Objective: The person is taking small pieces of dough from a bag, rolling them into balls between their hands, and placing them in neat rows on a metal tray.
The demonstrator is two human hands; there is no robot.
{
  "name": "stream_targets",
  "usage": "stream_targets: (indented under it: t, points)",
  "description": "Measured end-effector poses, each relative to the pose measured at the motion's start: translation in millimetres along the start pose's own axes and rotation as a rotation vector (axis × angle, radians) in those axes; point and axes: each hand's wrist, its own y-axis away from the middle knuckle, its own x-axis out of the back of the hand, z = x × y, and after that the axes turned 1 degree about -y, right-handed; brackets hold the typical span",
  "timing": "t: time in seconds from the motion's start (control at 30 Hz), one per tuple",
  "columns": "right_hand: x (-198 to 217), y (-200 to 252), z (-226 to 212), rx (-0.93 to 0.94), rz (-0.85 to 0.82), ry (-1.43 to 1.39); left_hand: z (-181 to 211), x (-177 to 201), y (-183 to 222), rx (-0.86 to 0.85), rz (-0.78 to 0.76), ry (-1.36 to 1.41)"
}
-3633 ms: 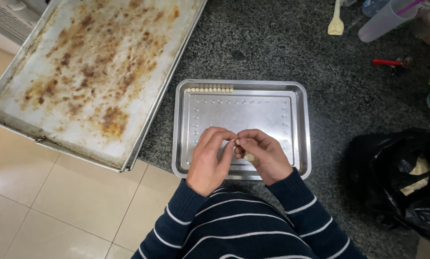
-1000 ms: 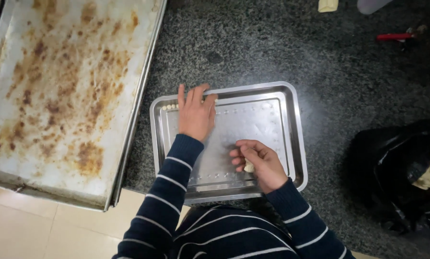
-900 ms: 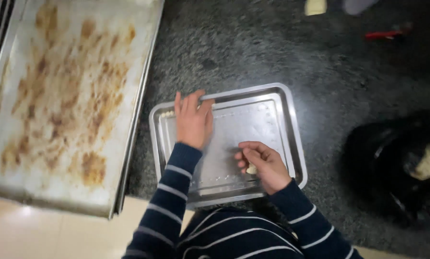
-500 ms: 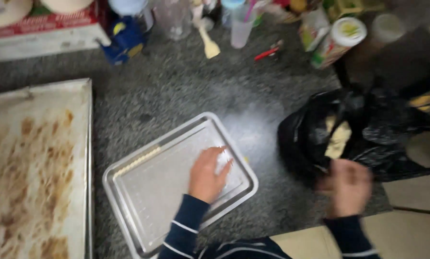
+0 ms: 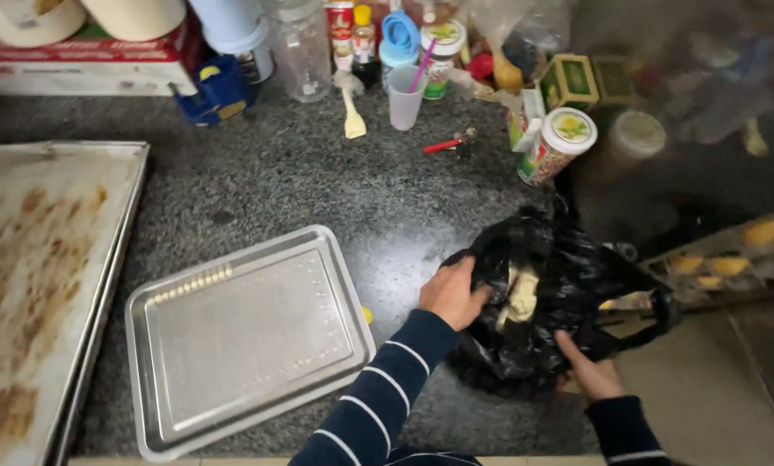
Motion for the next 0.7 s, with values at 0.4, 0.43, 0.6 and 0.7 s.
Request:
stream_targets:
  t: [0.4, 0.43, 0.6, 0.7]
  points:
    - [-38.4, -14.7, -159.5, 0.469, 0.028, 0.192, 6.4, 108.3, -48.7, -0.160, 0.785, 0.252]
    - [-36.7, -8.2, -182.3, 0.463, 0.017, 0.212, 3.5, 118.8, -63.9, -0.137, 0.786, 0.257]
    - [-60.2, -26.0, -263.7, 0.744, -0.319, -0.343, 10.3, 180.1, -104.6, -0.208, 1.059, 0.279]
    - [-94.4, -36.1, -289.0, 0.507, -0.297, -0.337, -2.1, 198.2, -101.7, -0.269, 1.031, 0.226]
